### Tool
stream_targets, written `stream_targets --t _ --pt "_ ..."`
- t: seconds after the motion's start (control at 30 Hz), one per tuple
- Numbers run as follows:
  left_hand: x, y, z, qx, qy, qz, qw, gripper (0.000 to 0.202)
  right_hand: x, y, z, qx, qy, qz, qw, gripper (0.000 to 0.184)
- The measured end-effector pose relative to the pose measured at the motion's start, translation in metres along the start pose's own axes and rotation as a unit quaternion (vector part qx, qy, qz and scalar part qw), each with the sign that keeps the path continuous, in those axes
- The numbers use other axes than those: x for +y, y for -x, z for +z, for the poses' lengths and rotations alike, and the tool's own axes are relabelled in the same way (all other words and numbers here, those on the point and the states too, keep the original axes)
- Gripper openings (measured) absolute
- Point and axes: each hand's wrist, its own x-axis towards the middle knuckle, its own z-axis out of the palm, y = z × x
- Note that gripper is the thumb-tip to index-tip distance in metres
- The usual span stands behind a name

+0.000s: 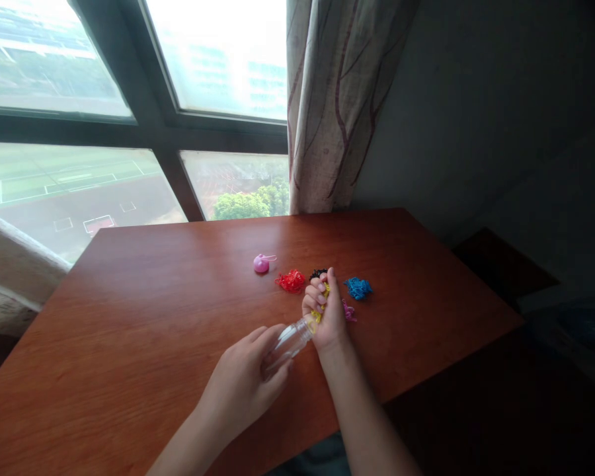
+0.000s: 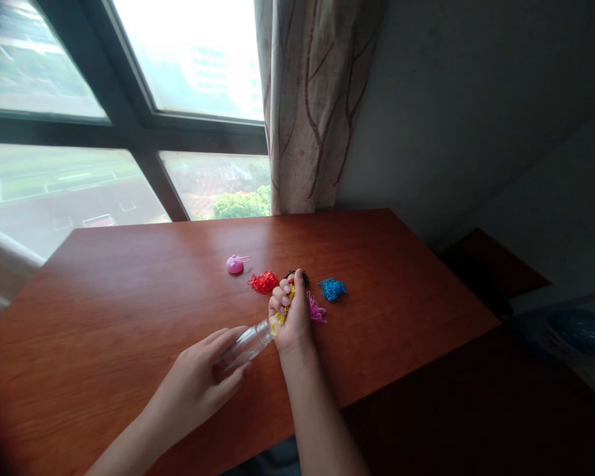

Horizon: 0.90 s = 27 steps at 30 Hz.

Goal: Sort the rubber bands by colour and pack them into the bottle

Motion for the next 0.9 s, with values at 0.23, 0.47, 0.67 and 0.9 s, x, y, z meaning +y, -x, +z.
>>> stream_targets --t 0.23,0.47,0.67,0.9 --pt "0.003 -0.001 0.002 0.005 0.009 -0.012 1.0 0.024 0.002 0.005 0.004 0.001 0.03 -0.054 0.998 0.043" --pt "0.001 -0.002 -0.001 0.023 0.061 -0.01 0.998 0.028 -0.001 0.009 0.009 -0.031 0.032 -0.012 0.999 0.045" --pt "0.001 -0.004 -0.002 0.028 0.096 0.004 0.995 0.029 -0.002 0.012 0.011 -0.033 0.024 0.025 0.999 0.042" --pt "-0.001 -0.005 -0.004 0.001 0.109 0.015 0.994 0.018 -0.004 0.015 0.011 -0.071 0.046 0.02 0.996 0.045"
